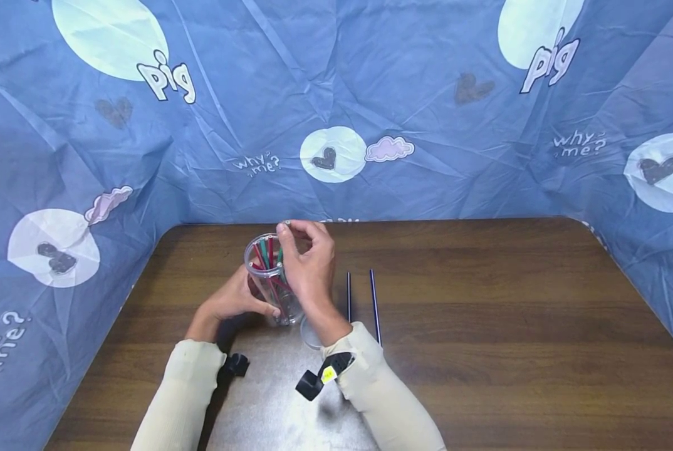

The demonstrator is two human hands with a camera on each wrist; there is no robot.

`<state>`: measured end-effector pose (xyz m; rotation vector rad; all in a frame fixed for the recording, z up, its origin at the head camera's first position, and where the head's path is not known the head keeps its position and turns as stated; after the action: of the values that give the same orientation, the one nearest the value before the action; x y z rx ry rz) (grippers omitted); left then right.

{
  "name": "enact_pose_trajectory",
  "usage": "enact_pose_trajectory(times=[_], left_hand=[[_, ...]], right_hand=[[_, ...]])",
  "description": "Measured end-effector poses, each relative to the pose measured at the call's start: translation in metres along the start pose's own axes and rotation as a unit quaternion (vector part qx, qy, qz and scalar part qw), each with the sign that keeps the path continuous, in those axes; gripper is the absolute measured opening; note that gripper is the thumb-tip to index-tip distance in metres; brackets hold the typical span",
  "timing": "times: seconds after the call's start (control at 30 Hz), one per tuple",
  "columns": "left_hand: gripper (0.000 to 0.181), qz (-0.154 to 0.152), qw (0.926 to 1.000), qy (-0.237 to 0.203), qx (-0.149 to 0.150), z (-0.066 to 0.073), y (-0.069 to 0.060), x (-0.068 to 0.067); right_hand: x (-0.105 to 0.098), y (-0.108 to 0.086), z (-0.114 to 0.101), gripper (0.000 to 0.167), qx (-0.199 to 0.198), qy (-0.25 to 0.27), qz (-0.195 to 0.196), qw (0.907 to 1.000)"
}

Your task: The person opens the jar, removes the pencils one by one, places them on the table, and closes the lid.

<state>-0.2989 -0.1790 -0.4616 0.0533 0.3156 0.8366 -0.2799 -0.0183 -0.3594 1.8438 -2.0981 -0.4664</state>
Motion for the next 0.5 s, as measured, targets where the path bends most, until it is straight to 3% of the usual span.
enact_pose_trajectory(times=[0.23,0.5], left_hand=[[0.086,0.003,1.0000,-0.009,-0.003,0.002,0.000,0.000],[0.086,0.006,0.9999,0.001,-0.011,-0.001,0.000,-0.001]], right_hand=[[0.005,0.001,-0.011,0.020,-0.051,0.075,-0.030,0.9954],[0.001,0.002,-0.015,0.020,-0.057,0.057,-0.028,0.9964]])
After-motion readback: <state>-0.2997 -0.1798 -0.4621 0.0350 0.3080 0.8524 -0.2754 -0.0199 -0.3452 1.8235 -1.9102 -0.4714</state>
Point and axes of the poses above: each hand's wrist, its own y-axis towards the middle knuckle, its own x-axis out of the palm, z = x × y, the point moved 7 cm from there along y, towards the middle knuckle, and after that the axes turned 8 degrees about -z, right-handed, at the moved point
